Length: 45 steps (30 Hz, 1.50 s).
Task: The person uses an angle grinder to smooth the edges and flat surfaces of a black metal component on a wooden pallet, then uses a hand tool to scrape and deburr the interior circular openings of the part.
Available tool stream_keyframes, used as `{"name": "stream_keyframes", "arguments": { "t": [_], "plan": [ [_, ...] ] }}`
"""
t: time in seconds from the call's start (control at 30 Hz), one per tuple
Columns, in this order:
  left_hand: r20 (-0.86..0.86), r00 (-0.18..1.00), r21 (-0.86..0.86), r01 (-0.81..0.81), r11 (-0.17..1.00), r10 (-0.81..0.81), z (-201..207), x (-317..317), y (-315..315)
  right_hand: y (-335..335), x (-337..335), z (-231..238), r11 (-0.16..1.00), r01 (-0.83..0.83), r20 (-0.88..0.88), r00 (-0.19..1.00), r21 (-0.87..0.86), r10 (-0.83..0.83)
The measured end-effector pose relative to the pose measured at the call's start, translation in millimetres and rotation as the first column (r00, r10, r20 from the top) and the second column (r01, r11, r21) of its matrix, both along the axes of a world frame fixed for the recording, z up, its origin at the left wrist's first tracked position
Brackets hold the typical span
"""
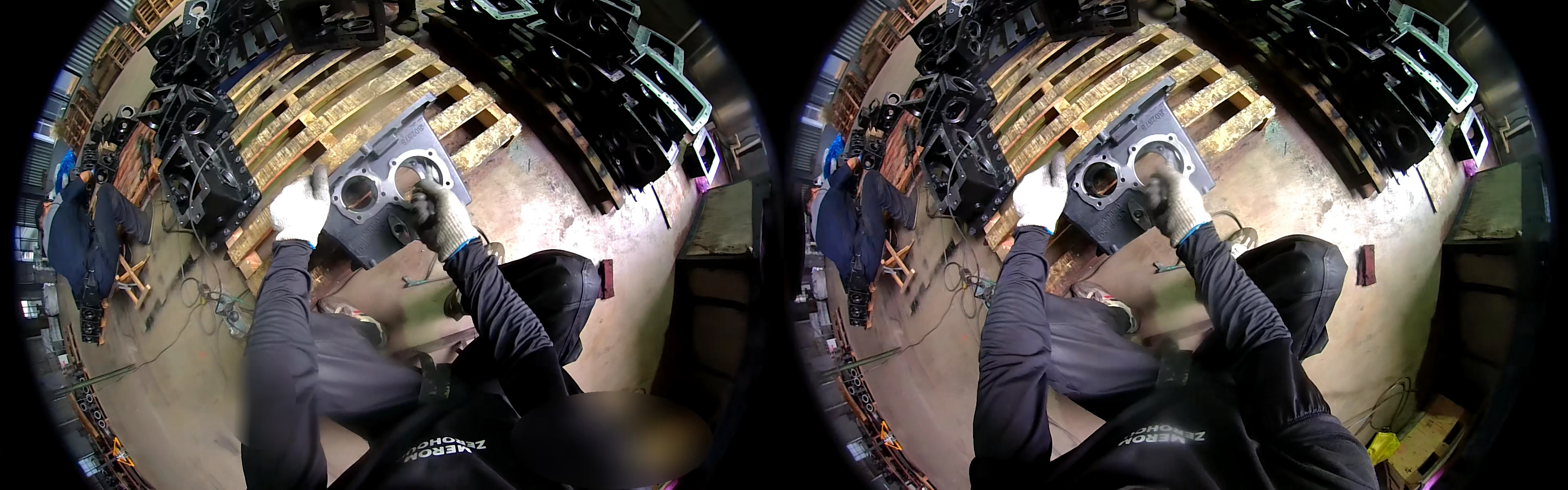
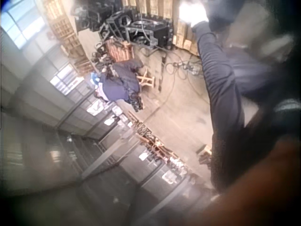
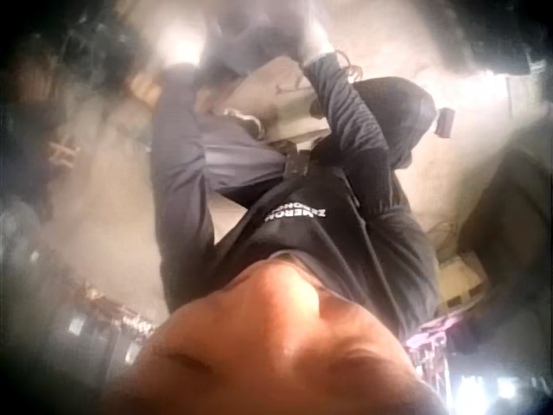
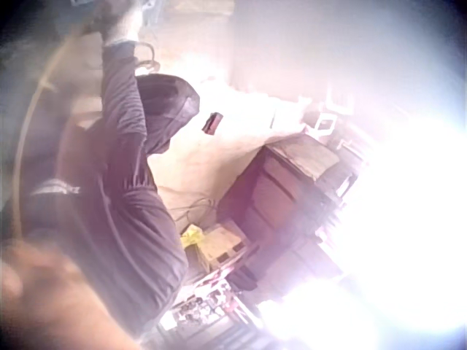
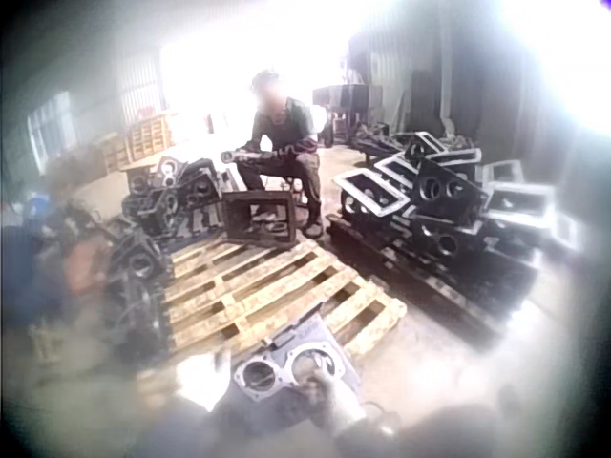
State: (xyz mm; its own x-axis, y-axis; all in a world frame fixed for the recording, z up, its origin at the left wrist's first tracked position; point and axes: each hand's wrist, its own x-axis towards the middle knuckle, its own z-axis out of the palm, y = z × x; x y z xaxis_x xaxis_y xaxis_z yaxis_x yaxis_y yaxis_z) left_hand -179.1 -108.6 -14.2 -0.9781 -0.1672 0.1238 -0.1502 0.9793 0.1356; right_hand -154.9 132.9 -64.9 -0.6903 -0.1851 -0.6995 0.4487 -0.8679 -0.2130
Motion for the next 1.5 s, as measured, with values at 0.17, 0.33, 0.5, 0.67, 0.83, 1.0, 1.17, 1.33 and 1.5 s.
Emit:
{"name": "stream_keyframes", "arguments": {
  "t": [0.17,0.33,0.5,0.67,0.83,1.0,1.17,1.33,1.5],
  "plan": [
    [-0.073,0.997,-0.042,-0.019,0.999,0.016,0.5,8.3,-12.6,-13.5,59.9,37.3,0.791,-0.386,-0.087,0.874,0.475,0.478],
    [-0.091,0.996,-0.055,-0.006,0.998,0.001,-3.8,3.9,-5.7,13.5,8.3,21.3,0.925,-0.253,-0.103,0.951,0.285,0.292],
    [-0.101,0.994,-0.072,-0.046,0.996,0.039,-2.3,10.4,-13.7,3.6,37.4,58.8,0.668,-0.450,0.022,0.838,0.593,0.545],
    [-0.103,0.995,-0.061,0.003,0.998,-0.009,-6.3,-1.8,2.8,29.6,-11.6,-10.3,0.438,-0.313,-0.138,0.660,0.843,0.738],
    [-0.097,0.995,-0.073,-0.033,0.997,0.025,0.7,13.2,-13.4,26.1,-15.3,53.5,0.244,-0.691,0.148,0.456,0.681,0.877],
    [-0.143,0.990,-0.041,0.008,0.999,-0.014,-2.5,3.5,-1.4,46.5,-65.3,61.5,-0.261,-0.070,0.260,-0.029,0.963,0.965],
    [-0.083,0.996,0.007,-0.013,1.000,0.014,3.1,8.0,-11.0,51.2,-51.8,70.5,-0.369,-0.253,0.348,-0.124,0.894,0.929],
    [-0.070,0.998,0.000,-0.006,1.000,0.006,-1.7,1.5,-10.0,52.4,-86.8,81.3,-0.369,-0.112,0.357,-0.109,0.923,0.928],
    [-0.065,0.998,0.007,-0.005,1.000,0.005,-1.9,4.8,-14.0,41.0,-70.5,92.4,-0.689,0.001,0.649,-0.335,0.725,0.683]
  ]
}}
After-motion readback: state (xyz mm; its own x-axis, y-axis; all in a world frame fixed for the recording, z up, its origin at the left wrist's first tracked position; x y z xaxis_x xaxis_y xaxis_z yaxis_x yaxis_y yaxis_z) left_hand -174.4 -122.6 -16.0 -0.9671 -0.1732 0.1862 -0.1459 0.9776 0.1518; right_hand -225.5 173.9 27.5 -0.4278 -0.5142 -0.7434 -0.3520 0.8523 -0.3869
